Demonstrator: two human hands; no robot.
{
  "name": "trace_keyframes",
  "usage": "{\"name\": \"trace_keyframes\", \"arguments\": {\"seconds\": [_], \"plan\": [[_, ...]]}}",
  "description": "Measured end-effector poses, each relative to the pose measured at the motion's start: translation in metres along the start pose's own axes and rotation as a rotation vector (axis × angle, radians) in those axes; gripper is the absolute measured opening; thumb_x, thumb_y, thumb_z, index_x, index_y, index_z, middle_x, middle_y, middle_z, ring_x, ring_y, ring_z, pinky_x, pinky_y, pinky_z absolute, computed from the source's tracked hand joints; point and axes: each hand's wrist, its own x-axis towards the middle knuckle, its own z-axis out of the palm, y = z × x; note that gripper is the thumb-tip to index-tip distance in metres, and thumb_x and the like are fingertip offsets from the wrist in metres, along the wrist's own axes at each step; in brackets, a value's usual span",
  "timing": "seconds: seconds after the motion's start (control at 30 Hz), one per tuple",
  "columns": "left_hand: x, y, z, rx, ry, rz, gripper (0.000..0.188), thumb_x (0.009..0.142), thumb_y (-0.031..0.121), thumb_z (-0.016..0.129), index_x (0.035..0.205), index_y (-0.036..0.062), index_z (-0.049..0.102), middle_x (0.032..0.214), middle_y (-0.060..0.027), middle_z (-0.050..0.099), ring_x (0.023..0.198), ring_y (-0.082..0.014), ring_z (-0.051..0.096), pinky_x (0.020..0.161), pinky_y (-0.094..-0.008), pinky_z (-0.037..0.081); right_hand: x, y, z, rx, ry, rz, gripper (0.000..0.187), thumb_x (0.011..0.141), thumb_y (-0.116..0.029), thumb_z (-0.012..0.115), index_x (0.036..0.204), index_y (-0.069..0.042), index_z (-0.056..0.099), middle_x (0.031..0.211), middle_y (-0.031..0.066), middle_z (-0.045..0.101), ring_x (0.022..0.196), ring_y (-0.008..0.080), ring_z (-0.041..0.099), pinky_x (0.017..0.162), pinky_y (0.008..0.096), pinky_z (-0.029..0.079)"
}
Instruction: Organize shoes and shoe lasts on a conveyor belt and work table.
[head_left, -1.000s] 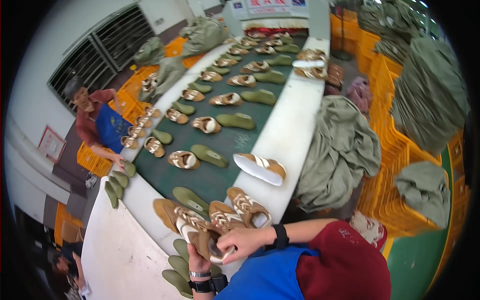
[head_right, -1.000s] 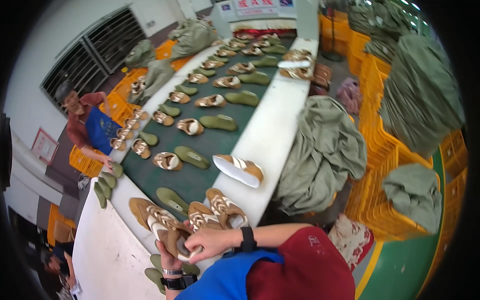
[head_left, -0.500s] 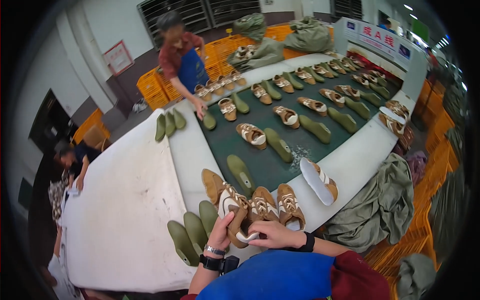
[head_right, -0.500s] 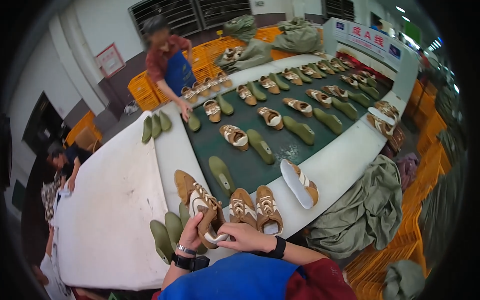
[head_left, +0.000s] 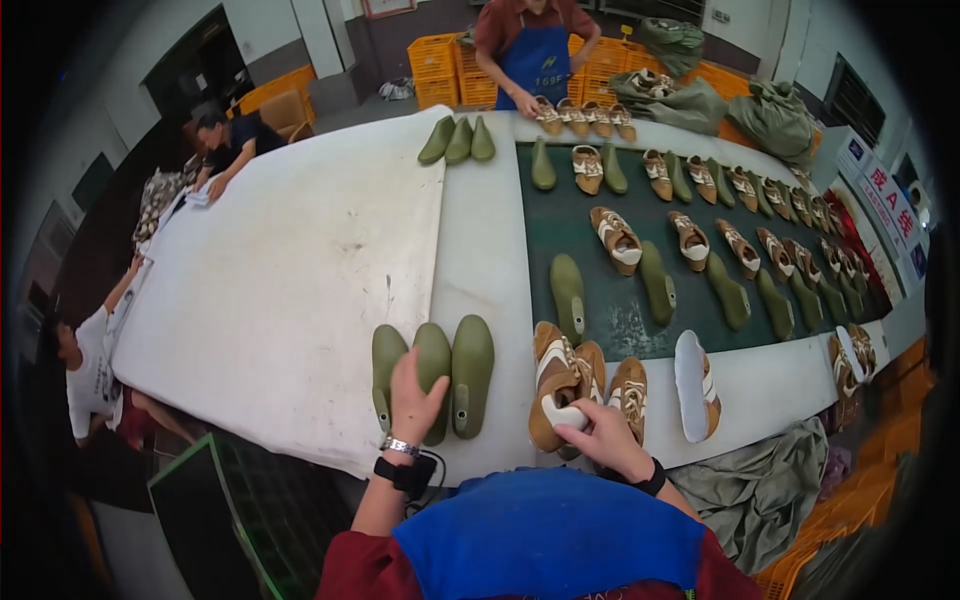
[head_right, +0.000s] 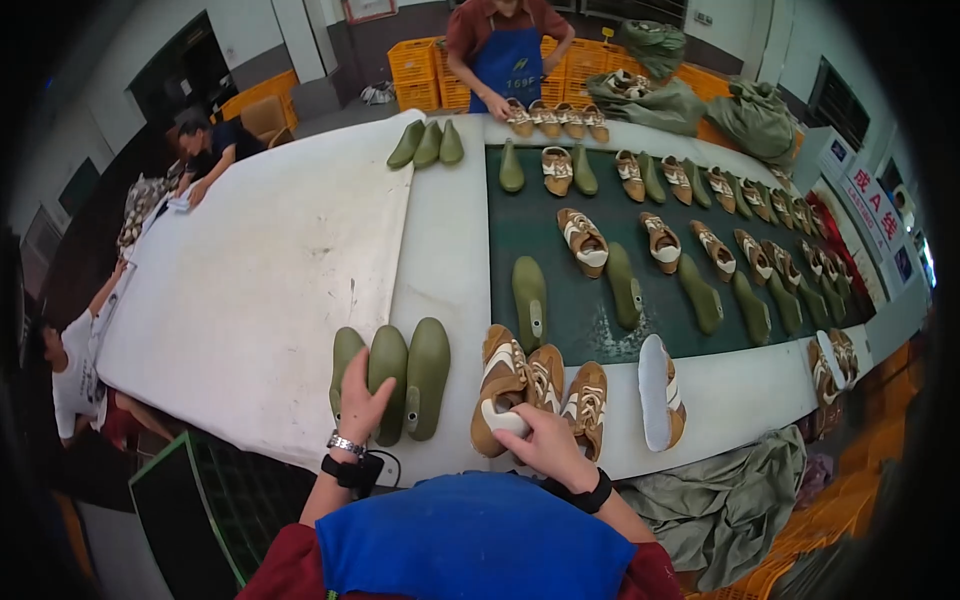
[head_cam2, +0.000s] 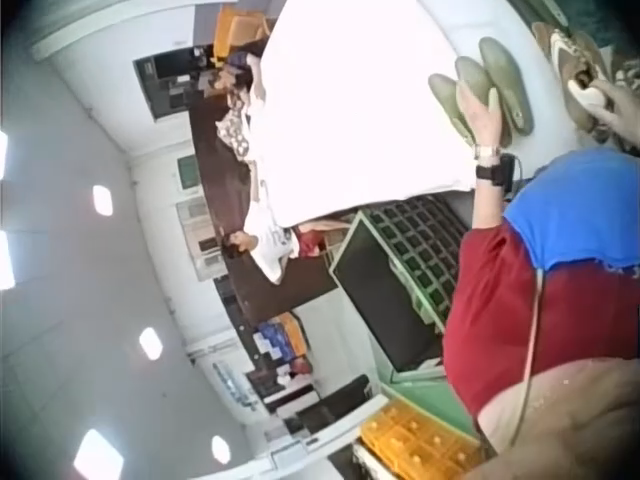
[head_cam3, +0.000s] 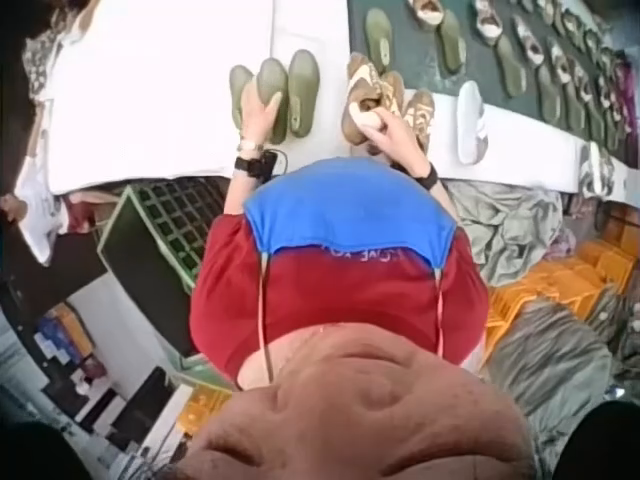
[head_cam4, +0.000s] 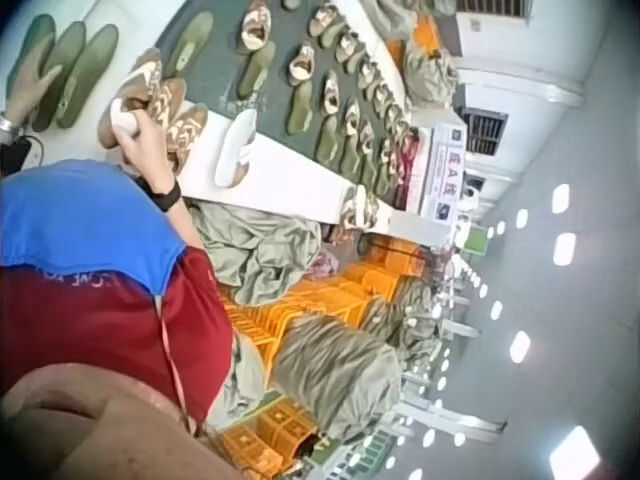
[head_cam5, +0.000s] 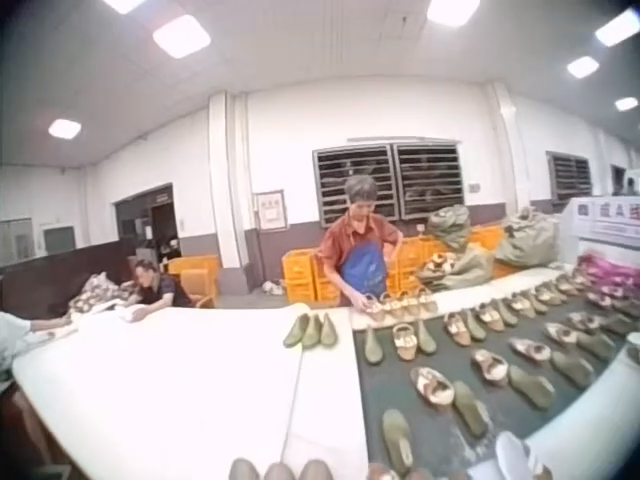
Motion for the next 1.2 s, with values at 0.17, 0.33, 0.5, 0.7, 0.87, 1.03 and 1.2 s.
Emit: {"name": "trace_keyframes", "arguments": {"seconds": [0.17,0.33,0.5,0.7,0.87,1.03,1.2], "plan": [[-0.025,-0.054,-0.018,0.237,0.076,-0.124,0.074,0.072,0.023,0.071,0.132,0.0019,0.033,0.13,-0.0292,0.034,0.119,-0.0421,0.036,0.099,-0.0449,0.033,0.013,0.008,-0.009,0.001,0.036,0.066,0.03,0.079,-0.029,0.066,0.088,-0.001,0.059,0.066,0.0111,0.061,0.054,0.0178,0.059,0.051,0.029,0.044],[-0.029,-0.087,-0.007,0.109,0.001,-0.236,0.075,0.072,0.022,0.071,0.134,0.0058,0.032,0.134,-0.03,0.028,0.118,-0.0448,0.037,0.098,-0.0431,0.036,0.06,-0.003,-0.052,-0.046,0.058,-0.055,0.03,0.08,-0.027,0.065,0.093,-0.001,0.059,0.07,0.0085,0.062,0.061,0.0137,0.06,0.054,0.0281,0.046],[-0.011,-0.091,0.002,0.279,0.069,-0.204,0.056,0.074,0.02,0.068,0.123,0.0037,0.045,0.129,-0.0253,0.038,0.115,-0.0407,0.041,0.096,-0.0421,0.038,0.162,-0.018,-0.1,0.167,0.113,-0.017,0.029,0.083,-0.028,0.062,0.089,0.0,0.057,0.072,0.0044,0.059,0.06,0.009,0.055,0.053,0.0243,0.044],[-0.009,-0.085,0.006,0.329,0.073,-0.235,0.035,0.074,0.014,0.063,0.107,0.0034,0.056,0.121,-0.0185,0.049,0.112,-0.0353,0.045,0.093,-0.041,0.04,0.287,0.069,-0.086,0.151,0.14,0.102,0.037,0.082,-0.037,0.062,0.086,-0.001,0.058,0.078,0.0069,0.06,0.065,0.0124,0.058,0.058,0.0259,0.047],[-0.02,-0.091,-0.008,0.36,0.067,-0.293,0.035,0.073,0.008,0.061,0.108,0.0038,0.056,0.12,-0.0186,0.049,0.112,-0.036,0.045,0.093,-0.0414,0.04,0.341,0.125,-0.013,-0.548,-0.031,0.238,0.042,0.078,-0.042,0.059,0.101,-0.007,0.063,0.101,0.0174,0.063,0.094,0.0313,0.06,0.085,0.0369,0.047],[-0.01,-0.08,0.002,0.35,0.054,-0.277,0.036,0.071,0.005,0.061,0.107,0.0035,0.056,0.119,-0.0189,0.049,0.111,-0.0365,0.046,0.092,-0.0417,0.041,0.381,0.17,0.001,-0.669,0.104,0.237,0.035,0.078,-0.034,0.061,0.104,-0.01,0.061,0.101,0.0178,0.06,0.094,0.0325,0.059,0.084,0.0403,0.047],[-0.002,-0.081,0.008,0.352,0.056,-0.24,0.036,0.07,0.004,0.061,0.106,0.003,0.056,0.119,-0.0193,0.049,0.11,-0.0368,0.046,0.091,-0.0417,0.041,0.399,0.216,-0.011,-0.342,0.211,0.025,0.043,0.076,-0.003,0.05,0.119,-0.009,0.052,0.116,0.0179,0.049,0.108,0.0346,0.05,0.093,0.0384,0.042]]}}
